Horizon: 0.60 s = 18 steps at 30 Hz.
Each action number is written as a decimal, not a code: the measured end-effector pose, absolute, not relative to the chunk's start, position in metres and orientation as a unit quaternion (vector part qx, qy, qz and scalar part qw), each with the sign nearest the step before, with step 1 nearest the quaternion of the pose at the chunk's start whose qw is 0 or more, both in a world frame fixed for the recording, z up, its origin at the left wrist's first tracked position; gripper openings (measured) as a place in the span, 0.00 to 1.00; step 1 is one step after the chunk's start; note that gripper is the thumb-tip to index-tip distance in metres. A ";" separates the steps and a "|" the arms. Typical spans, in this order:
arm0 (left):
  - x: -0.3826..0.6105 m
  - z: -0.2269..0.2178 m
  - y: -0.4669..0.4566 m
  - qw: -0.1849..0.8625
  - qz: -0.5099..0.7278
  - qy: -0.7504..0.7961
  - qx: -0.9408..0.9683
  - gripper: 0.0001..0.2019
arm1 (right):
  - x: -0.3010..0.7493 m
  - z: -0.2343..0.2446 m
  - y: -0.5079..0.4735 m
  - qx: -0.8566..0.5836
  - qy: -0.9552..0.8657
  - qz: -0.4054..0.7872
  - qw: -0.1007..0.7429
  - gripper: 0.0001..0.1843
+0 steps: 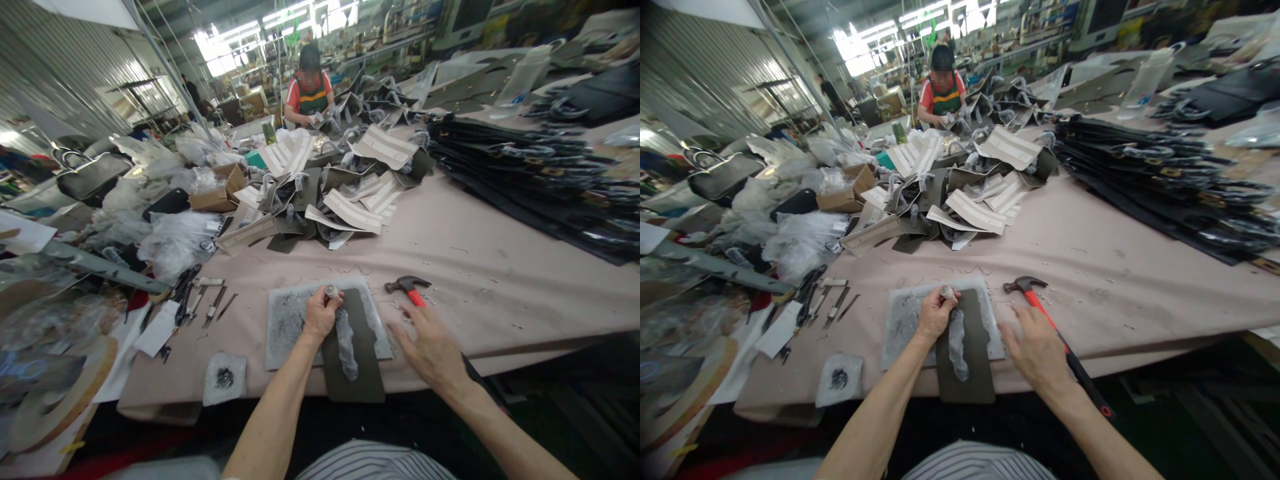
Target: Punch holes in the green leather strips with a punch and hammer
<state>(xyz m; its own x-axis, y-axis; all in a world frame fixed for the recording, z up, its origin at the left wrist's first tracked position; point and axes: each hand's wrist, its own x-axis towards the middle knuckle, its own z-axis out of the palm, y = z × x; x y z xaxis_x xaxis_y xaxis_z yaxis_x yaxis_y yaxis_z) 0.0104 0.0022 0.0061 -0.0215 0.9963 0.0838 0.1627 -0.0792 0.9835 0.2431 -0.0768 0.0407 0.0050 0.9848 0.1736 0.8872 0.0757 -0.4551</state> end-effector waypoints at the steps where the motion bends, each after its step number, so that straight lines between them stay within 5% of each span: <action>1: 0.011 0.007 0.003 0.423 0.480 0.524 0.562 0.07 | 0.262 0.036 -0.076 -0.700 -0.690 0.053 0.176 0.21; 5: 0.010 0.009 0.004 0.403 0.466 0.513 0.599 0.07 | 0.311 0.017 -0.079 -0.752 -0.657 0.049 0.018 0.11; 12: 0.008 0.005 0.004 0.404 0.470 0.497 0.608 0.07 | 0.295 0.050 -0.066 -0.677 -0.339 0.614 0.221 0.08; 15: 0.008 0.001 0.003 0.409 0.470 0.498 0.604 0.07 | 0.270 0.086 -0.059 -0.656 -0.358 0.602 0.282 0.11; 18: 0.008 -0.002 0.002 0.407 0.467 0.499 0.606 0.07 | 0.245 0.114 -0.055 -0.652 -0.558 0.395 0.328 0.19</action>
<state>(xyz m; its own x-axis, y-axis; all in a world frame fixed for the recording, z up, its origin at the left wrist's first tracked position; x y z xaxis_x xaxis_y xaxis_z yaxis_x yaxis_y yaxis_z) 0.0083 0.0024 -0.0020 0.0657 0.9850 0.1593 0.2260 -0.1701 0.9592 0.2455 -0.0553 0.1139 0.0645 0.9867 -0.1493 0.4677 -0.1620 -0.8689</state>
